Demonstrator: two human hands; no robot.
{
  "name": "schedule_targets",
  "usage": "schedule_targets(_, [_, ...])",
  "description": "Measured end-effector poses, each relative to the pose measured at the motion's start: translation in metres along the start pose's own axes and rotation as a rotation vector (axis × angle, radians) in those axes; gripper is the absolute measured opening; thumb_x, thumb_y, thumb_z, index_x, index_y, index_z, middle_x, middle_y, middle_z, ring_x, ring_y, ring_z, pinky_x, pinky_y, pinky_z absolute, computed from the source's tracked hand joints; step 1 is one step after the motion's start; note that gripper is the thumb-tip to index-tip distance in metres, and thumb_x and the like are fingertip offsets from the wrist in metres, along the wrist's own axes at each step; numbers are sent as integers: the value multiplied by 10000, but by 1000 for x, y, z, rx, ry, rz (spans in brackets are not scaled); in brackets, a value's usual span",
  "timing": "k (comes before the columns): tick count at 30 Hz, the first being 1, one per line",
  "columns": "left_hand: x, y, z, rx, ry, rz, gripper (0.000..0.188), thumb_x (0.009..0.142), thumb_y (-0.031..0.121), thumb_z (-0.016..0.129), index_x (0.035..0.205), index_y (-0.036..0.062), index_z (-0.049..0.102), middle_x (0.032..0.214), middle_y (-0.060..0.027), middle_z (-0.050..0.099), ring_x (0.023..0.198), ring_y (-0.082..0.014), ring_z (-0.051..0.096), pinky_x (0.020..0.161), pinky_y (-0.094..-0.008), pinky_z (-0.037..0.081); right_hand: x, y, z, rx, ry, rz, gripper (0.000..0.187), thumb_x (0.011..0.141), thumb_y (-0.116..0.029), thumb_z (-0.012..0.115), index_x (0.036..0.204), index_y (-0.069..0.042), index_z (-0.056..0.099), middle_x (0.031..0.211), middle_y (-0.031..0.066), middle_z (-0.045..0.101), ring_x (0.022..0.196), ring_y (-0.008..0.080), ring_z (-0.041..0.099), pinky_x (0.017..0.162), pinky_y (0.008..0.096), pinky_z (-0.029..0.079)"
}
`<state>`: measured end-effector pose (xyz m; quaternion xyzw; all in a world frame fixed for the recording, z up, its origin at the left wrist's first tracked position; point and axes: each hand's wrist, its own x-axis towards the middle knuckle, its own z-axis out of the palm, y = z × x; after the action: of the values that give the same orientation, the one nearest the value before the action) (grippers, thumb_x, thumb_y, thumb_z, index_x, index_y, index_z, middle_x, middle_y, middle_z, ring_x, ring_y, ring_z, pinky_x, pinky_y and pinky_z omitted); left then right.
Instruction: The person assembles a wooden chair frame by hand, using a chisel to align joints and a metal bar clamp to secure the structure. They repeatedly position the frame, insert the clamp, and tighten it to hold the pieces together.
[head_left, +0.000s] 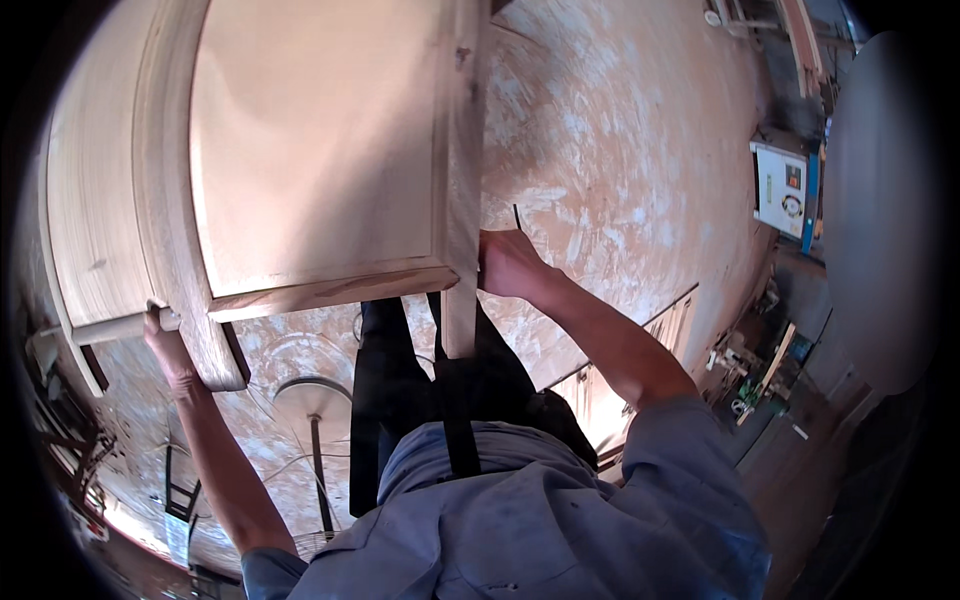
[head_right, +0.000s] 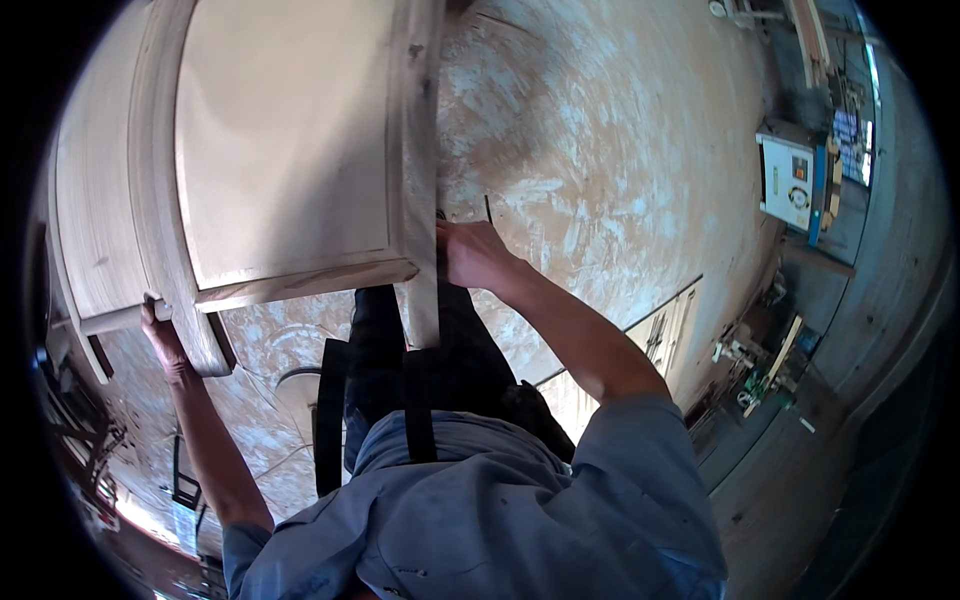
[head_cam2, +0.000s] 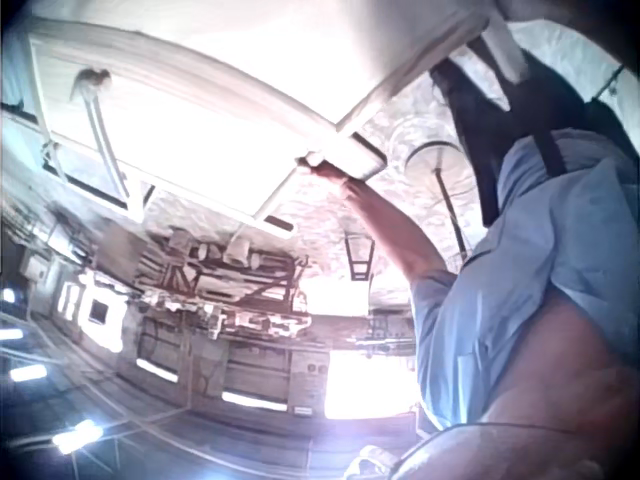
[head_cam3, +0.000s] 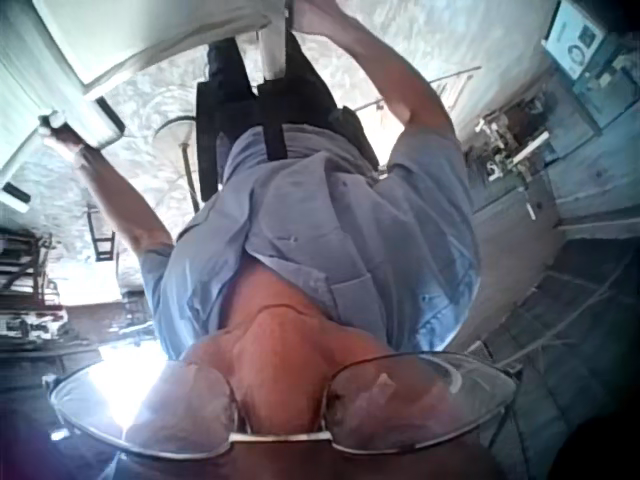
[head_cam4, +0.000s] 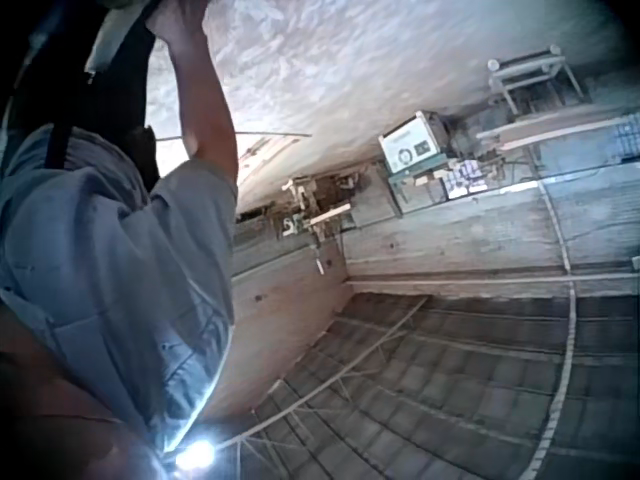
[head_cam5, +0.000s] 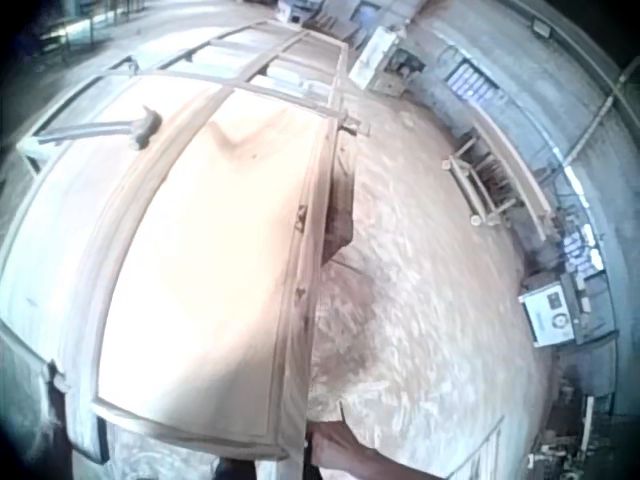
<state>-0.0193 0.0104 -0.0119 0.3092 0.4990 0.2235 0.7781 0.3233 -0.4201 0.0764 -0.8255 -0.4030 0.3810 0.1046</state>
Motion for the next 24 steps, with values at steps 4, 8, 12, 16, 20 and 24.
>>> schedule_targets(4, [12,5,-16,120,-48,56,552,816,492,636,1212,128,511,1140,-62,576,1041,-221,560,914,-390,463,1,7,4,33,94,-168,277,717,-205,668,982,-131,638,961,64,632,785,321,629,655,432,518])
schedule_targets(8, [1,12,1,130,-43,39,550,811,488,639,1212,135,507,1113,-64,588,992,-218,586,849,-373,499,-3,9,11,61,168,-144,275,707,-149,642,978,-108,630,1000,65,625,823,312,632,669,426,526])
schedule_targets(12, [-22,17,38,-43,22,-22,484,836,450,618,1185,126,528,1071,-73,611,964,-221,605,822,-368,514,-8,9,6,79,203,-143,258,730,-97,616,987,-79,621,987,77,618,869,301,634,711,419,531])
schedule_targets(16, [-32,20,54,28,-55,-8,377,848,420,613,1093,137,567,1069,-61,618,990,-216,597,863,-386,495,-18,15,-9,134,97,-190,222,778,-104,611,994,-55,614,934,105,616,891,305,629,759,415,525])
schedule_targets(20, [-38,18,73,144,15,51,451,840,448,617,1149,129,536,1075,-59,605,999,-214,583,870,-382,486,-22,10,-30,35,-88,-135,347,783,-151,639,1108,-43,585,1038,105,604,973,291,600,823,393,504])
schedule_targets(24, [-29,14,53,73,-25,47,459,847,446,596,1156,114,526,1076,-66,603,967,-220,593,862,-378,490,-20,13,-22,-3,-21,-152,210,799,-166,617,970,-43,605,930,121,616,915,312,618,765,421,519])
